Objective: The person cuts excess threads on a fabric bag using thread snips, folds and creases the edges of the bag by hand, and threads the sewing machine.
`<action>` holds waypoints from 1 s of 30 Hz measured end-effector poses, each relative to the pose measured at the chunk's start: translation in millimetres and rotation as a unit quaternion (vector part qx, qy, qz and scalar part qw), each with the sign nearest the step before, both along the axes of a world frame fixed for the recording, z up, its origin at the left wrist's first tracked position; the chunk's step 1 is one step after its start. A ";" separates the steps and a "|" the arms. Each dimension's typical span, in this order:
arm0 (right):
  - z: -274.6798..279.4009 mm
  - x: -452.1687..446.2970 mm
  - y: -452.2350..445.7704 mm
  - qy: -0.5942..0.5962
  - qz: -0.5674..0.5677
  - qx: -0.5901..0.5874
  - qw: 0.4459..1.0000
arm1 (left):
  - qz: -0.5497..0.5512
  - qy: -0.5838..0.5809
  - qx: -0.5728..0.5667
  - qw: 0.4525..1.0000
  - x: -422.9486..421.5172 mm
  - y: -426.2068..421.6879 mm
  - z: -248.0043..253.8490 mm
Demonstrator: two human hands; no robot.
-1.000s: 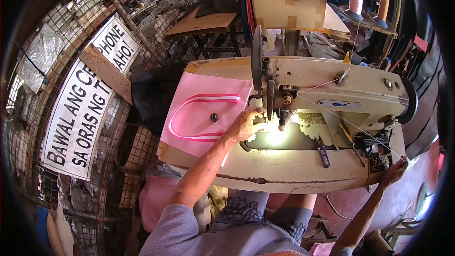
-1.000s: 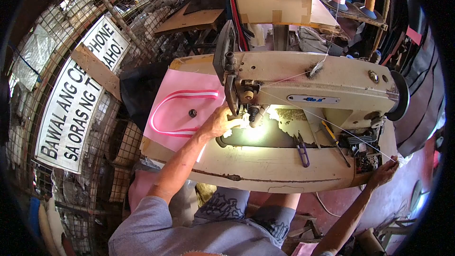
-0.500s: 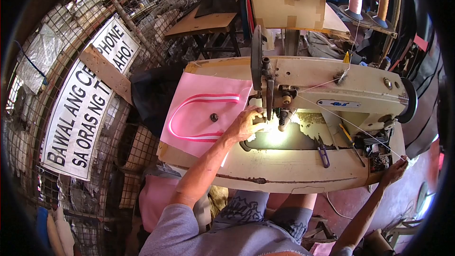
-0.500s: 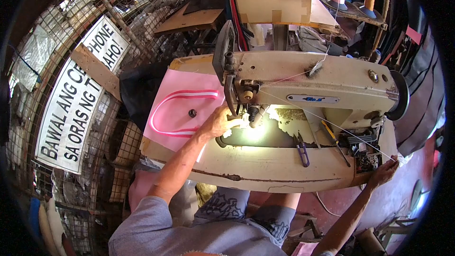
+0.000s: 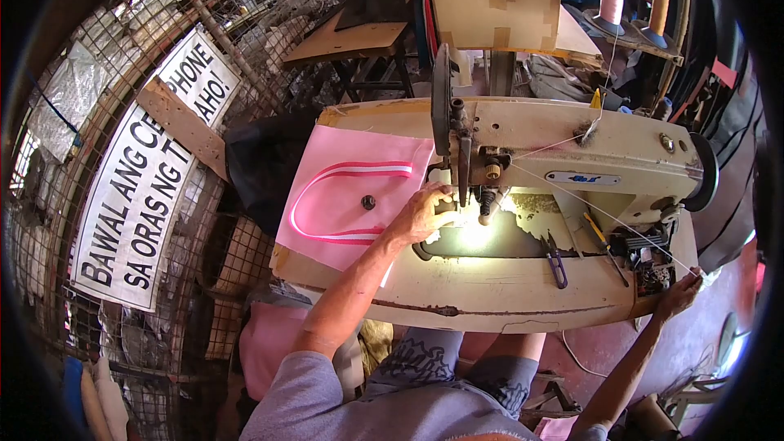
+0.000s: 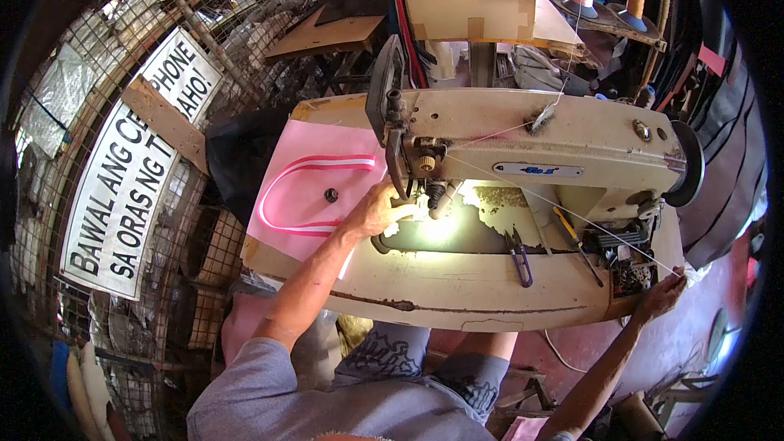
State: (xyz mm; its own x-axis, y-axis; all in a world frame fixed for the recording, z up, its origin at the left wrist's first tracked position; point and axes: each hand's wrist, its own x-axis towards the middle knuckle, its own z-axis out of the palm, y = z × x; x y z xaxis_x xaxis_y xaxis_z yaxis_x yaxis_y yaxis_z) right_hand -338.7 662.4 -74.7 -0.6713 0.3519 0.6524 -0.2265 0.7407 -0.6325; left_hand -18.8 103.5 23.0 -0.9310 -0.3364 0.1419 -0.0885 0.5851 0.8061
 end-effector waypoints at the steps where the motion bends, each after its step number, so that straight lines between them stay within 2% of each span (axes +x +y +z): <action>1: 0.3 0.0 -0.1 -0.003 -0.002 0.000 1.000 | -0.002 0.009 -0.003 1.000 0.1 0.2 0.7; 30: 7.1 5.9 -5.0 -0.019 -0.010 -0.003 1.000 | -0.005 0.003 0.004 1.000 0.1 -1.2 -1.2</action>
